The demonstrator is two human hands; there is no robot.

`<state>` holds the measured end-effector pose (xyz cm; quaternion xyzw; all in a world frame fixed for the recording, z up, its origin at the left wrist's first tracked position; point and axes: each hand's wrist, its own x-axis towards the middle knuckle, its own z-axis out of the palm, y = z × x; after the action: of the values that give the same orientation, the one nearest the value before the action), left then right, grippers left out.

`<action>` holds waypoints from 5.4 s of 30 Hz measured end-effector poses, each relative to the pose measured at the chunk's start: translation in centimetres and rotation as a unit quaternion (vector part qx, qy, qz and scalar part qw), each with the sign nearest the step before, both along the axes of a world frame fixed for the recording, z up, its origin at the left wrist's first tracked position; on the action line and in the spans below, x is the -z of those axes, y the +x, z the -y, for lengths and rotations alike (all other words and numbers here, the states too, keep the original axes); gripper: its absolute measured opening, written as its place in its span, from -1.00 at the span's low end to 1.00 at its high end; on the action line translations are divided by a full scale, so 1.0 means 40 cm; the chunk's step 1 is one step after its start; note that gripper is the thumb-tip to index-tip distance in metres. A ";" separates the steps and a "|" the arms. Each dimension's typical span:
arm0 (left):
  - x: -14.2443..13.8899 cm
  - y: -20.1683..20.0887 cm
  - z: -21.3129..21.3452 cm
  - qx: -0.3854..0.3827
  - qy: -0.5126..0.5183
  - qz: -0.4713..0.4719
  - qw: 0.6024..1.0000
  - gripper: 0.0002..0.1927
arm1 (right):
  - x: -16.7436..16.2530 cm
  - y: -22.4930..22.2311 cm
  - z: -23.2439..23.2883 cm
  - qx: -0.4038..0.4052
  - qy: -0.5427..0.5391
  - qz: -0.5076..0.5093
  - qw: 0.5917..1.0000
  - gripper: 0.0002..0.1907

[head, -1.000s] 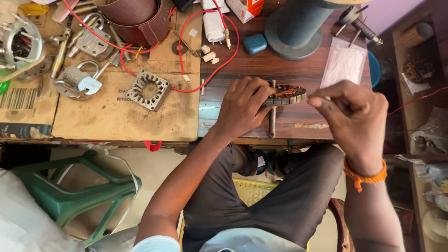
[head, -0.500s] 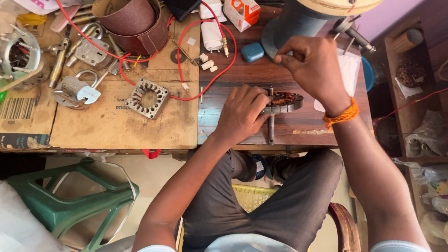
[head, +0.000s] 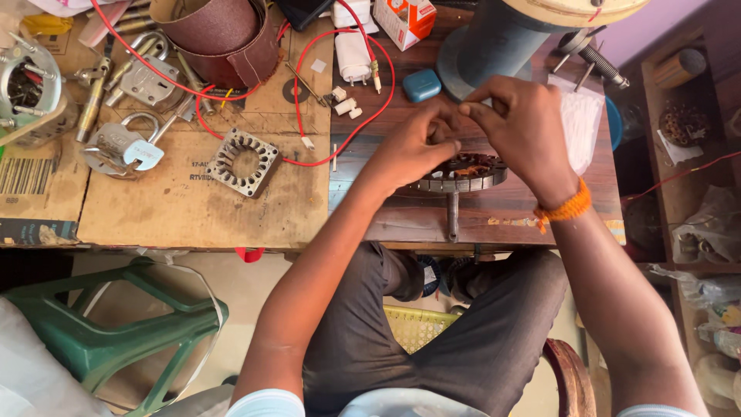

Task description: The person works at a cluttered workbench fitting copper wire coils into the slots of a circular motor armature, pressing and seating each winding by hand. They then lift the armature and align it onto a shaft passing through a square motor end plate, adjusting it into place.

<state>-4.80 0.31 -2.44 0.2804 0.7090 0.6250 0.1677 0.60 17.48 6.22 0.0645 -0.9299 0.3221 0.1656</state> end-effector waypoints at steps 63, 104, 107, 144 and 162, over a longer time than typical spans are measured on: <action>-0.084 0.100 0.093 -0.052 -0.025 -0.231 0.971 -0.59 | 0.040 0.015 -0.034 -0.018 0.006 0.031 0.999 -0.88; -0.118 0.077 0.106 0.083 -0.054 -0.302 0.948 -0.45 | 0.152 0.331 0.052 0.000 -0.040 0.082 0.996 -0.90; -0.097 0.160 0.079 -0.075 -0.141 -0.377 0.912 -0.53 | 0.148 0.347 0.014 0.031 -0.081 0.066 0.994 -0.91; -0.075 0.085 0.069 -0.005 0.069 0.009 0.998 -0.63 | 0.011 0.040 -0.009 0.018 0.004 0.000 1.000 -0.86; -0.004 -0.014 0.052 0.186 0.082 -0.029 0.979 -0.88 | -0.033 0.218 0.056 -0.017 -0.015 0.066 0.998 -0.88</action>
<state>-5.37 -1.79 -2.30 0.4382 0.5951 0.6305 0.2373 9.32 15.26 7.55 0.0564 -0.9328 0.3420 0.0989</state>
